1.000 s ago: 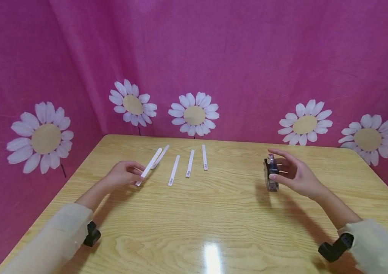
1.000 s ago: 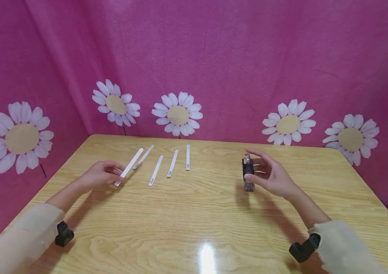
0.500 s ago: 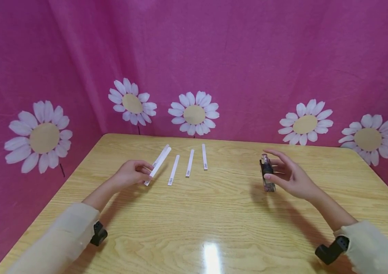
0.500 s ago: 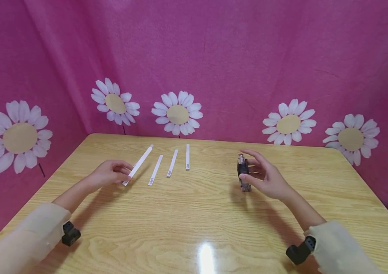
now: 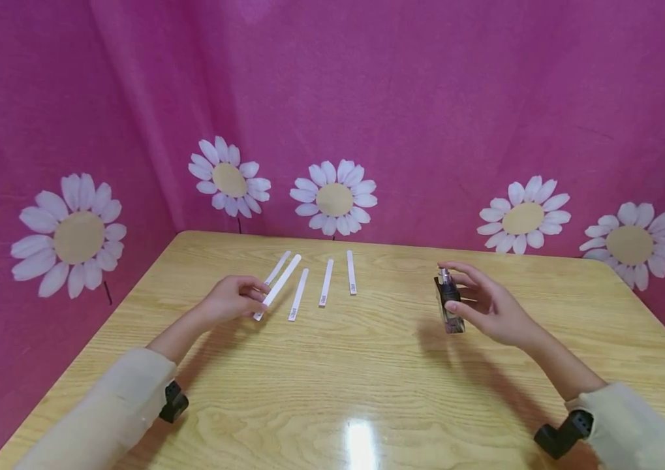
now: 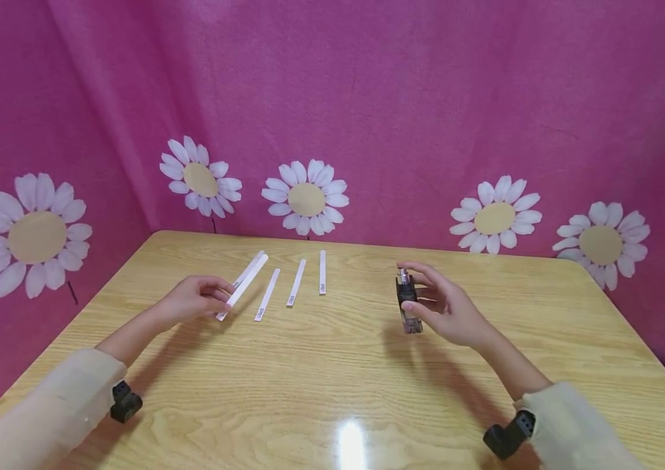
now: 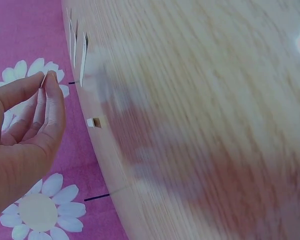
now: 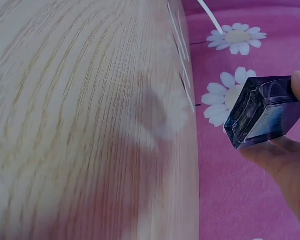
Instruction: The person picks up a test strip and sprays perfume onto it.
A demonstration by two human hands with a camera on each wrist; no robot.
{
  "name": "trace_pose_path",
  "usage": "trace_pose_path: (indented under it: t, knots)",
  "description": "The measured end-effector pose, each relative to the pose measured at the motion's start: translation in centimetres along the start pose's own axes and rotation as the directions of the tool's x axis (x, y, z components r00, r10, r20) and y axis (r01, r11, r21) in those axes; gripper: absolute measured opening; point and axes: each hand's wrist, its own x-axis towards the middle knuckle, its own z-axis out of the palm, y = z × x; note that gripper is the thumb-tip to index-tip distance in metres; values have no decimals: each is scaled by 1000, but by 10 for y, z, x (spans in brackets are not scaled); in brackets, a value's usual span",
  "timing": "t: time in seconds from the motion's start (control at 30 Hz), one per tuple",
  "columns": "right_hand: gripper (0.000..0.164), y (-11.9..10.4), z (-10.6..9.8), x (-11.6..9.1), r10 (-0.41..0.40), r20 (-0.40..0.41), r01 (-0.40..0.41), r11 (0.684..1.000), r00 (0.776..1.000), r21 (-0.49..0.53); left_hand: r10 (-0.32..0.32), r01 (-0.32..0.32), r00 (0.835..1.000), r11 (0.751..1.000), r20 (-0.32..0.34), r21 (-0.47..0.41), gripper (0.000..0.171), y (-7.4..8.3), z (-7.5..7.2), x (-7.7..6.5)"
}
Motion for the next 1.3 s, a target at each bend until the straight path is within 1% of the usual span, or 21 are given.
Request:
trace_pose_path:
  t: [0.27, 0.43, 0.57, 0.67, 0.8, 1.07, 1.17, 1.3]
  knots:
    - [59, -4, 4, 3, -53, 37, 53, 999, 998, 9, 20, -20, 1000, 1000, 5, -11, 35, 5, 3, 0]
    - [60, -9, 3, 5, -43, 75, 42, 999, 996, 9, 41, -40, 999, 999, 23, -25, 35, 12, 5, 1]
    - [60, -10, 3, 6, -36, 92, 35, 999, 995, 19, 64, -63, 997, 998, 37, -8, 34, 21, 7, 0]
    - [59, -12, 2, 7, -38, 90, 36, 999, 995, 26, 79, -79, 996, 997, 51, 3, 33, 28, 10, 1]
    - [59, -13, 3, 9, -47, 76, 45, 999, 996, 27, 83, -84, 994, 996, 70, 2, 32, 35, 15, 3]
    - [58, -17, 2, 15, -72, 57, 71, 997, 996, 26, 101, -103, 991, 995, 82, 16, 33, 48, 23, 4]
    - [58, -19, 2, 18, -68, 44, 68, 998, 997, 14, 104, -105, 991, 994, 86, 10, 33, 52, 25, 4]
    - [57, -23, 4, 22, -51, 13, 51, 998, 999, -41, 98, -99, 991, 995, 94, 5, 33, 56, 27, 5]
